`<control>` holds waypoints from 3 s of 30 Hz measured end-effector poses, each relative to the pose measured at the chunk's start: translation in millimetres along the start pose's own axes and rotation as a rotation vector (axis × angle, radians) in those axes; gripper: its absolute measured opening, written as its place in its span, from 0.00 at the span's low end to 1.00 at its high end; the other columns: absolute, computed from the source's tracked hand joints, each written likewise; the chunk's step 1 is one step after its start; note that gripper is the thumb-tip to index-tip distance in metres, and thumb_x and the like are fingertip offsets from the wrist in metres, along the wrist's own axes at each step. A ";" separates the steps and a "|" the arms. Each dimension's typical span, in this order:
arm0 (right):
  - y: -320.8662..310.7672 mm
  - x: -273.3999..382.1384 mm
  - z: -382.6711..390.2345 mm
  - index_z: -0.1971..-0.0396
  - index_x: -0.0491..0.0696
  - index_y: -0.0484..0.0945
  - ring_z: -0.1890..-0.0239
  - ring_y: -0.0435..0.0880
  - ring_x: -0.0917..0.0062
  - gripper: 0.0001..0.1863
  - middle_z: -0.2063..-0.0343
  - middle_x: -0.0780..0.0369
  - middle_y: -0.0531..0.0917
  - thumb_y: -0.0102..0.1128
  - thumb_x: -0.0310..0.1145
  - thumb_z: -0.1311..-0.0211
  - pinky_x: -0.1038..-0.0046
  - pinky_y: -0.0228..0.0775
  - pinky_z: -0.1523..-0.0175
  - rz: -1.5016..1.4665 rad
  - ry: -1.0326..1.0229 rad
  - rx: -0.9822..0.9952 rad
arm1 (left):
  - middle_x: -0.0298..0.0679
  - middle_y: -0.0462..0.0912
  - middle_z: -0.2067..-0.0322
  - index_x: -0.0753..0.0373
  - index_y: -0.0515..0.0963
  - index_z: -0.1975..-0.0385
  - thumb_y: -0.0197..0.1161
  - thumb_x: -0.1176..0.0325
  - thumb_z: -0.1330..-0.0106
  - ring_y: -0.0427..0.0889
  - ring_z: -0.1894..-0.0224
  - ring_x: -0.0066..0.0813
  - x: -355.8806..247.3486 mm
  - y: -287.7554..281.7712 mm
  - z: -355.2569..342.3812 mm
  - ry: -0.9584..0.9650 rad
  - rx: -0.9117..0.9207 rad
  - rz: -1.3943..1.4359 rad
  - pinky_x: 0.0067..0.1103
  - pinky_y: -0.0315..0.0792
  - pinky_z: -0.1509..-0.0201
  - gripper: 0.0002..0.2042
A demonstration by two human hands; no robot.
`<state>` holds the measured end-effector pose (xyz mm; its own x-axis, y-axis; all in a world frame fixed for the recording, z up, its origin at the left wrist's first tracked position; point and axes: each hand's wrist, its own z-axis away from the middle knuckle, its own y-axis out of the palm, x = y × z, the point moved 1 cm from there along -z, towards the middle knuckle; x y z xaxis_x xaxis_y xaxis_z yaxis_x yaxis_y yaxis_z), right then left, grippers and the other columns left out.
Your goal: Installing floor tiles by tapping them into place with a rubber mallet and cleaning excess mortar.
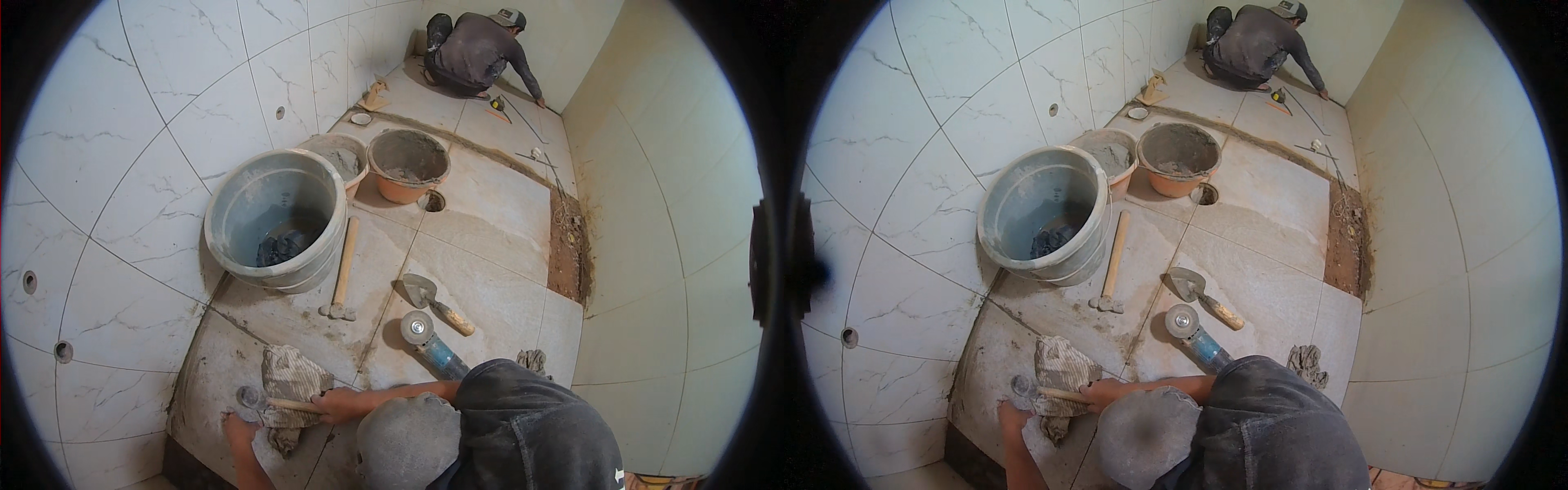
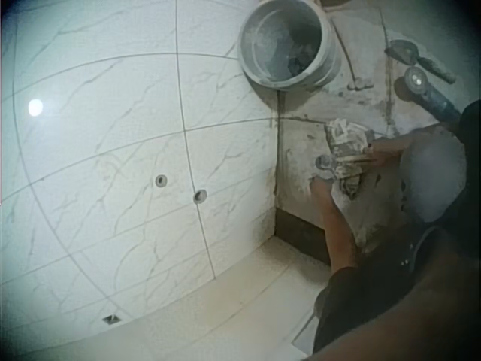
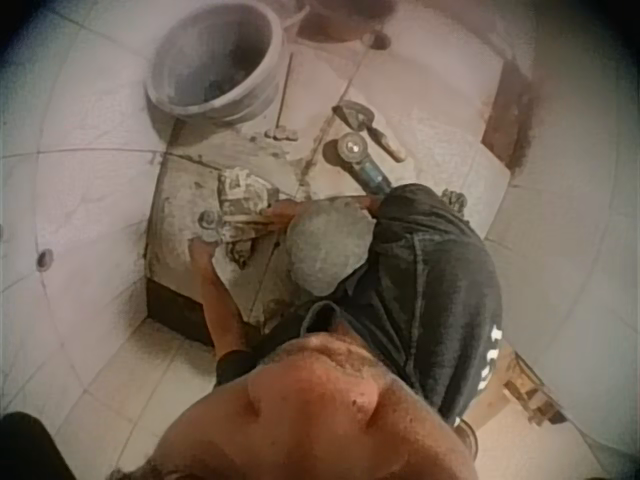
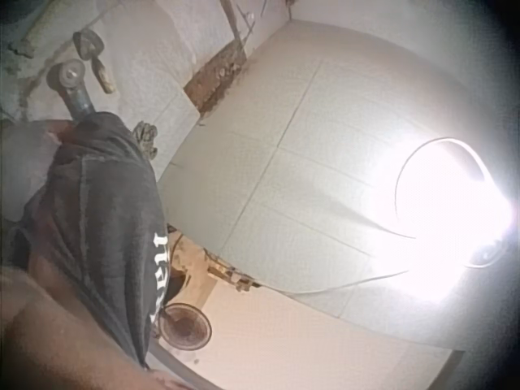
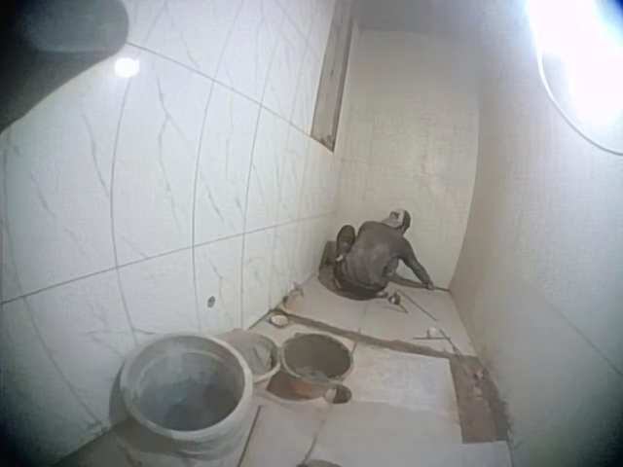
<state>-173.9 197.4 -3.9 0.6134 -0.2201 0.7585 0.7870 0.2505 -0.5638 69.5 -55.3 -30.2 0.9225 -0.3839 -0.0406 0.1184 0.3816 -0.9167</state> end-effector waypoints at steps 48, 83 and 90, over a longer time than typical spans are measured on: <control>-3.0 -1.9 4.7 0.57 0.39 0.71 0.69 0.84 0.49 0.21 0.76 0.48 0.81 0.63 0.41 0.39 0.51 0.75 0.64 0.006 0.021 -0.011 | 0.63 0.64 0.33 0.80 0.61 0.34 0.86 0.54 0.64 0.60 0.27 0.52 -23.4 -15.9 -0.2 -0.055 0.159 0.006 0.32 0.60 0.25 0.58; 0.9 -2.1 -0.9 0.56 0.40 0.71 0.68 0.84 0.49 0.23 0.75 0.48 0.82 0.64 0.44 0.39 0.51 0.74 0.62 0.063 0.022 -0.018 | 0.66 0.67 0.35 0.80 0.67 0.38 0.84 0.56 0.63 0.60 0.28 0.56 -11.4 -11.2 -5.8 -0.058 0.168 0.069 0.34 0.57 0.24 0.52; -0.6 -1.8 0.1 0.57 0.40 0.71 0.68 0.84 0.49 0.22 0.75 0.48 0.82 0.64 0.43 0.40 0.51 0.75 0.63 0.028 -0.002 -0.036 | 0.66 0.62 0.32 0.80 0.64 0.36 0.85 0.57 0.63 0.57 0.26 0.55 -16.0 -14.3 -3.5 -0.088 0.201 0.023 0.34 0.57 0.24 0.53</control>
<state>-175.5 197.8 -4.8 0.6349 -0.2117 0.7430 0.7716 0.2222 -0.5960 51.7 -57.6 -17.8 0.9533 -0.3014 -0.0181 0.1592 0.5528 -0.8180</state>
